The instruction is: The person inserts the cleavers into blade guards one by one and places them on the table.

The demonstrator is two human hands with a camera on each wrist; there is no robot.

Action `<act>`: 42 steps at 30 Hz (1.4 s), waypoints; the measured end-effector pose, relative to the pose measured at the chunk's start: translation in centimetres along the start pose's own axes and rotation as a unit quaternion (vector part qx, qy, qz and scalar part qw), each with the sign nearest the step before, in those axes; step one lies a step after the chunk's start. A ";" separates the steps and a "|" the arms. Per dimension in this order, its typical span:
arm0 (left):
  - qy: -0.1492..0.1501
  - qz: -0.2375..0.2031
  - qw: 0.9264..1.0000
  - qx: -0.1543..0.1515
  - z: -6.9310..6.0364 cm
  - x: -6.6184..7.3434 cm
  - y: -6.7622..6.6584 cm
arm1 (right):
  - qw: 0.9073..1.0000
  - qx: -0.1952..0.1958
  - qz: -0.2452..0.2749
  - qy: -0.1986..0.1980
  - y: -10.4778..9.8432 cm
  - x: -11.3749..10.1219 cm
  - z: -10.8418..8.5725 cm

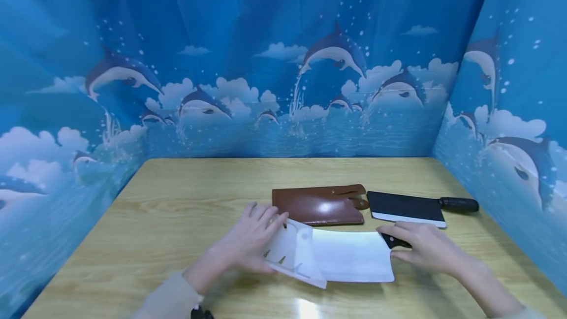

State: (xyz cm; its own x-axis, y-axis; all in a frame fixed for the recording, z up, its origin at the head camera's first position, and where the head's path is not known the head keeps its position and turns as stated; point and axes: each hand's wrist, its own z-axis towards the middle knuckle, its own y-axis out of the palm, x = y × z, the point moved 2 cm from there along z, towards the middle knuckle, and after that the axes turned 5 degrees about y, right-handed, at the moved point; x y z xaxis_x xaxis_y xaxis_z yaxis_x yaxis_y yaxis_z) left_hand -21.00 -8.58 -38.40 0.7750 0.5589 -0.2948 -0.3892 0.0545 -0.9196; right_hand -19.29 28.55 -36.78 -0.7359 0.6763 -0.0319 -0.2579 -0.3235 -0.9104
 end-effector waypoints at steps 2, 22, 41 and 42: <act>0.002 -0.005 1.000 0.001 -0.1 -0.1 0.0 | 0.999 0.018 0.013 -0.024 -0.1 0.0 -0.2; 0.019 -0.036 0.997 0.061 -0.9 -0.2 -0.3 | 0.998 0.018 0.049 -0.028 -0.3 -1.1 -0.8; -0.007 -0.045 0.998 0.050 -0.9 -0.4 -0.3 | 1.000 0.025 0.006 0.017 0.5 -2.5 -0.2; -0.006 -0.044 0.998 0.053 -0.9 -0.5 -0.3 | 1.000 0.024 0.006 0.020 0.5 -2.6 -0.1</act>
State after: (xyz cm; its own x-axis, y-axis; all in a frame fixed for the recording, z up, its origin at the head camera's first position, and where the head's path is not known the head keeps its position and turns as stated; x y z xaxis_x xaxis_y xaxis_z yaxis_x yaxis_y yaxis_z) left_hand -20.80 -9.61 -38.27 0.8025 0.5584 -0.2101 -0.3703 0.1901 -0.9092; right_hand -17.46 26.72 -37.20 -0.7139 0.6978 -0.0593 -0.2799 -0.3619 -0.8892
